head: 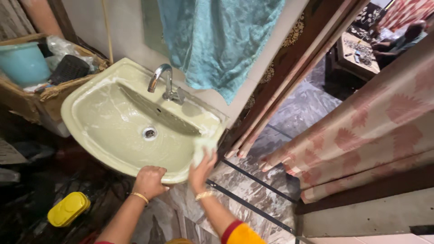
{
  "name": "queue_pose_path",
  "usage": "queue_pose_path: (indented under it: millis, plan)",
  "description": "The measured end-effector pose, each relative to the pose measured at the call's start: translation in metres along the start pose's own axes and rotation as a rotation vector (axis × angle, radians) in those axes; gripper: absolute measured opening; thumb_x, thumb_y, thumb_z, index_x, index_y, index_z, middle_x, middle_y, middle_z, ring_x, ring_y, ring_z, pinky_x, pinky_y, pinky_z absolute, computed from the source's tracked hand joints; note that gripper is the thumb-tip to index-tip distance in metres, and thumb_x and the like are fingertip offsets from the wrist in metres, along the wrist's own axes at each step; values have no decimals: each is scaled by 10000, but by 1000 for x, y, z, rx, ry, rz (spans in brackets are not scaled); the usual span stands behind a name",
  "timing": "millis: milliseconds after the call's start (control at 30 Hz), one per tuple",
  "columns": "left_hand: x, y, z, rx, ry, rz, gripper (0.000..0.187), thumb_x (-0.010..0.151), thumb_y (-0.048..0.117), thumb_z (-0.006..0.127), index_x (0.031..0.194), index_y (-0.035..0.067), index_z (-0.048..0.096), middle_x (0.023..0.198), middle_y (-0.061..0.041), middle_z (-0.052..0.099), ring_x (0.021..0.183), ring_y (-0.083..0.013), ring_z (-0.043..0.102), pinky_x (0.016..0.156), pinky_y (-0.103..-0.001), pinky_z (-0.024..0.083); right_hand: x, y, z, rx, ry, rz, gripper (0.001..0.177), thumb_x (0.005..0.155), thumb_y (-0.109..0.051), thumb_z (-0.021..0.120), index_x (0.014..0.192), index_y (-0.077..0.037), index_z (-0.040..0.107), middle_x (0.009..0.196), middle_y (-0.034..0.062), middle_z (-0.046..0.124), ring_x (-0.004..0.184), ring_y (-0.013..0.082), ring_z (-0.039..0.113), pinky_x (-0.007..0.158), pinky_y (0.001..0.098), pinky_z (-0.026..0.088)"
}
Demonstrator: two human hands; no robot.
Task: The person cleans a bathroom sink by first removing items from the basin, then scrubbing the sink with a sponge and soap, and finally rinsing the basin with water from the tap.
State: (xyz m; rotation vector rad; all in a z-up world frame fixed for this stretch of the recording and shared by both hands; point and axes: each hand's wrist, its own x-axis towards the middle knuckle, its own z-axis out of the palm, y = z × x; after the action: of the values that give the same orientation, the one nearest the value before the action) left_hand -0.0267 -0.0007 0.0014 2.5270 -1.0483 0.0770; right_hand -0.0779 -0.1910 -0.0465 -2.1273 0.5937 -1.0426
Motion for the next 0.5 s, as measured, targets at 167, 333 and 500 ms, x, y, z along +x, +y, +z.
queue_pose_path:
  millis: [167, 333, 500]
  plan:
    - [-3, 4, 4, 96, -96, -34, 501, 582, 312, 905, 1004, 143, 696, 961, -61, 710, 1004, -284, 655, 938, -447, 458, 122, 53, 16, -73, -63, 203, 915, 709, -1, 801, 1499, -210, 390, 1594, 251, 178, 1381, 503, 350, 1148, 508, 334]
    - [-9, -2, 6, 179, -70, -26, 490, 627, 219, 863, 1077, 199, 671, 1035, -18, 678, 1081, -265, 612, 976, -472, 408, 152, 52, 13, -450, -234, 83, 762, 785, -132, 756, 1474, -253, 453, 1609, 152, 236, 1385, 469, 332, 1116, 588, 296]
    - [-19, -23, 19, 27, 74, 13, 575, 586, 166, 850, 1140, 190, 696, 1120, -46, 699, 1116, -293, 587, 1037, -474, 378, 70, 30, -28, -326, -268, -422, 537, 884, -173, 663, 1412, -149, 570, 1520, 181, 435, 1378, 504, 338, 1131, 598, 258]
